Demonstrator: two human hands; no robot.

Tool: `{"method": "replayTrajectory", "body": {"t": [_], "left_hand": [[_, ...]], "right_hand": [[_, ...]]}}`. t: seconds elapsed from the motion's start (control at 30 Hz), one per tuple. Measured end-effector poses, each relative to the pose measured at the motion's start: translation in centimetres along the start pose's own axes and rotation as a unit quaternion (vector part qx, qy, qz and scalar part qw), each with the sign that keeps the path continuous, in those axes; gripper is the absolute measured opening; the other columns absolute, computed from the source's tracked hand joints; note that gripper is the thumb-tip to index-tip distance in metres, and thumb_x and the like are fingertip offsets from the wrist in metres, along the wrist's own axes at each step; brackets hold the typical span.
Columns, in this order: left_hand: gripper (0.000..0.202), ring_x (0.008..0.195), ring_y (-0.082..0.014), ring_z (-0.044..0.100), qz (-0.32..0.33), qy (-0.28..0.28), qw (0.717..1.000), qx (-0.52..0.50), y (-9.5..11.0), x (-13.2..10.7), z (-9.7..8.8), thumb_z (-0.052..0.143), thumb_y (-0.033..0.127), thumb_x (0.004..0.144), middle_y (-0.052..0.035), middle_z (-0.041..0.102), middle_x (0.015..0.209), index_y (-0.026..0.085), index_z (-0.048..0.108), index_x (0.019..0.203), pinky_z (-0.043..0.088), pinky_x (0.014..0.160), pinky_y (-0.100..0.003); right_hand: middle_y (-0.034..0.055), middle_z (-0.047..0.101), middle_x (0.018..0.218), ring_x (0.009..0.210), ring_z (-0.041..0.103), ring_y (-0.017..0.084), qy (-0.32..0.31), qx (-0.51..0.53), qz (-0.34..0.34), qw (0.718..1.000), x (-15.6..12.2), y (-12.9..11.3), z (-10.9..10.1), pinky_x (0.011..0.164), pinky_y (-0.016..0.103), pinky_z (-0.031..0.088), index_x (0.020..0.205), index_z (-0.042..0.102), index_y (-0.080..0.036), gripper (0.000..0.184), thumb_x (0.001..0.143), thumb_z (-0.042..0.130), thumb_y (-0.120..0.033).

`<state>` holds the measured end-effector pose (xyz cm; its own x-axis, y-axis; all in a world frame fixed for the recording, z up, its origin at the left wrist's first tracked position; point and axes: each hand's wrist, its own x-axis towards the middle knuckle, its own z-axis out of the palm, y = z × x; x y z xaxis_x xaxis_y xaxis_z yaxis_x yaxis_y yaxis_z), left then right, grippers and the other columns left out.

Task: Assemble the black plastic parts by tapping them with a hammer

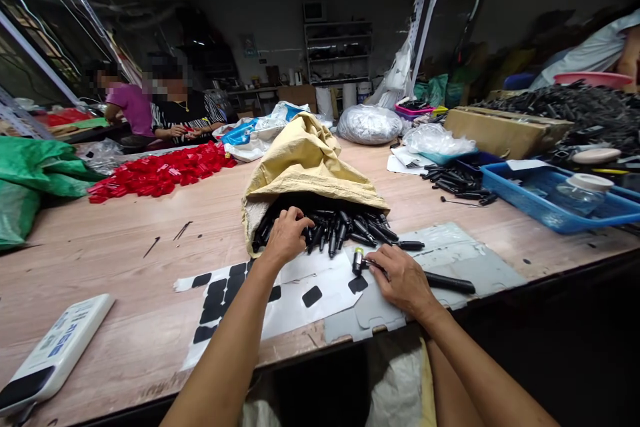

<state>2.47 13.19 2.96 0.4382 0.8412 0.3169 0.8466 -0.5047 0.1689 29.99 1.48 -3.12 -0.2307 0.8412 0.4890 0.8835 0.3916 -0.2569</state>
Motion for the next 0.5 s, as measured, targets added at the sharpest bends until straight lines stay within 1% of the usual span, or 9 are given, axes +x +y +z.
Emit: {"method": "replayTrajectory", "body": {"t": [0.1,0.2,0.3,0.37,0.43,0.5], "left_hand": [[0.036,0.104,-0.0286,0.05,-0.001,-0.011,1.0,0.006,-0.2,0.3,-0.1,0.066,0.006,0.072,-0.0068,0.058,0.117,0.028,0.074,0.098,0.043,0.086,-0.041],[0.024,0.105,-0.0287,0.05,0.002,-0.007,1.0,0.009,0.6,-0.3,-0.8,0.069,0.012,0.077,-0.0053,0.063,0.114,0.028,0.071,0.095,0.039,0.088,-0.042],[0.018,0.101,-0.0261,0.052,0.012,0.004,1.0,-0.028,2.6,-2.0,-1.3,0.07,0.019,0.083,-0.0029,0.068,0.102,0.027,0.068,0.099,0.036,0.088,-0.04],[0.015,0.097,-0.024,0.054,0.022,-0.009,0.997,-0.077,4.3,-3.5,-1.2,0.072,0.023,0.084,-0.0014,0.07,0.097,0.026,0.067,0.097,0.037,0.086,-0.038],[0.014,0.095,-0.0232,0.054,0.027,-0.039,0.992,-0.115,5.7,-5.0,-0.5,0.076,0.026,0.081,-0.0008,0.07,0.094,0.025,0.068,0.093,0.037,0.083,-0.036],[0.015,0.094,-0.0233,0.055,0.02,-0.058,0.989,-0.131,6.7,-6.2,0.7,0.077,0.028,0.081,-0.0011,0.07,0.092,0.025,0.068,0.092,0.038,0.081,-0.035]], "right_hand": [[0.0052,0.063,0.096,0.092,0.056,0.021,-0.002,0.005,0.004,1.0,0.1,-0.1,-0.1,0.085,0.033,0.044,0.109,0.067,-0.023,0.02,0.092,0.055,-0.02],[0.0055,0.063,0.097,0.093,0.055,0.022,-0.006,0.009,0.006,1.0,0.1,-0.1,-0.2,0.085,0.034,0.044,0.109,0.067,-0.023,0.02,0.093,0.055,-0.02],[0.0055,0.063,0.097,0.093,0.055,0.022,-0.011,0.008,0.009,1.0,0.2,-0.1,-0.2,0.085,0.034,0.043,0.11,0.067,-0.023,0.021,0.093,0.055,-0.021],[0.0056,0.063,0.097,0.093,0.055,0.022,-0.012,0.006,0.011,1.0,0.2,-0.2,-0.2,0.085,0.034,0.043,0.109,0.067,-0.023,0.021,0.093,0.055,-0.021],[0.0058,0.063,0.098,0.094,0.054,0.022,-0.011,0.005,0.011,1.0,0.1,-0.2,-0.2,0.086,0.034,0.043,0.109,0.067,-0.022,0.021,0.092,0.055,-0.02],[0.0059,0.062,0.098,0.094,0.054,0.022,-0.01,0.005,0.011,1.0,0.1,-0.3,-0.2,0.086,0.035,0.043,0.11,0.067,-0.022,0.021,0.092,0.055,-0.02]]}}
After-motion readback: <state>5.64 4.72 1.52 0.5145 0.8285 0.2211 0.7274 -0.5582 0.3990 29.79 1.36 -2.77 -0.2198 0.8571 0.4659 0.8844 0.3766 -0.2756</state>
